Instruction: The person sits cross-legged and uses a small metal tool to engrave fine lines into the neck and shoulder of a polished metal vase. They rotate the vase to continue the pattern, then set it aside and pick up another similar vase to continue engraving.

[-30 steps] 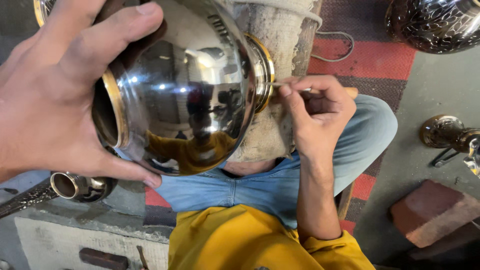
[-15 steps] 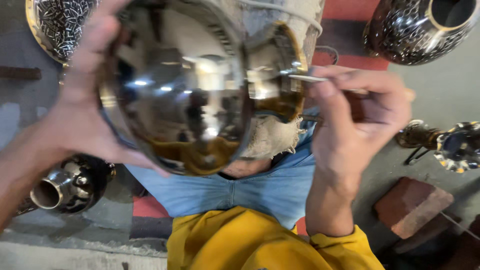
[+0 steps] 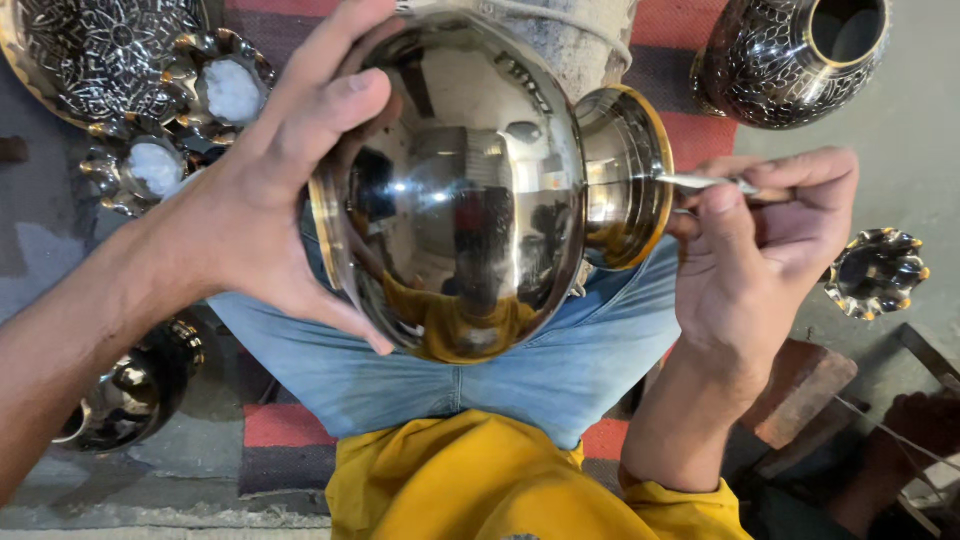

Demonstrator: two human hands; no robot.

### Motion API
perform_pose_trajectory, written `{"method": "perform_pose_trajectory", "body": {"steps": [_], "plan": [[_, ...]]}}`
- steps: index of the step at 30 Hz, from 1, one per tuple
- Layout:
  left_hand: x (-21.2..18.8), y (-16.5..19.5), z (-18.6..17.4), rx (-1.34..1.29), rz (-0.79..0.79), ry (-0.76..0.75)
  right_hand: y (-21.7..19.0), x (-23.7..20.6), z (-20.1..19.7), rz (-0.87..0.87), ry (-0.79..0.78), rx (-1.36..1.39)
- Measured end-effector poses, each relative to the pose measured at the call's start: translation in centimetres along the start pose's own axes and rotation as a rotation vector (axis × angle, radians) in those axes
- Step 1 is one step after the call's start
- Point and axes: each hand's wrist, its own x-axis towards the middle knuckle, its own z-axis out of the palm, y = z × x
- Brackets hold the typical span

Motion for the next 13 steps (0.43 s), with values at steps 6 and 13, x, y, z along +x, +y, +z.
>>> {"method": "perform_pose_trajectory", "body": {"steps": [6, 13], "plan": [[1.1, 0.0, 1.6, -0.014, -0.064, -0.039, 0.8, -1.2, -3.4, -0.077, 0.040, -0.116], [3.9, 4.4, 0.6, 0.516, 0.092, -0.124, 0.6, -3.3, -3.0, -0.060, 0.059, -0.179]]}}
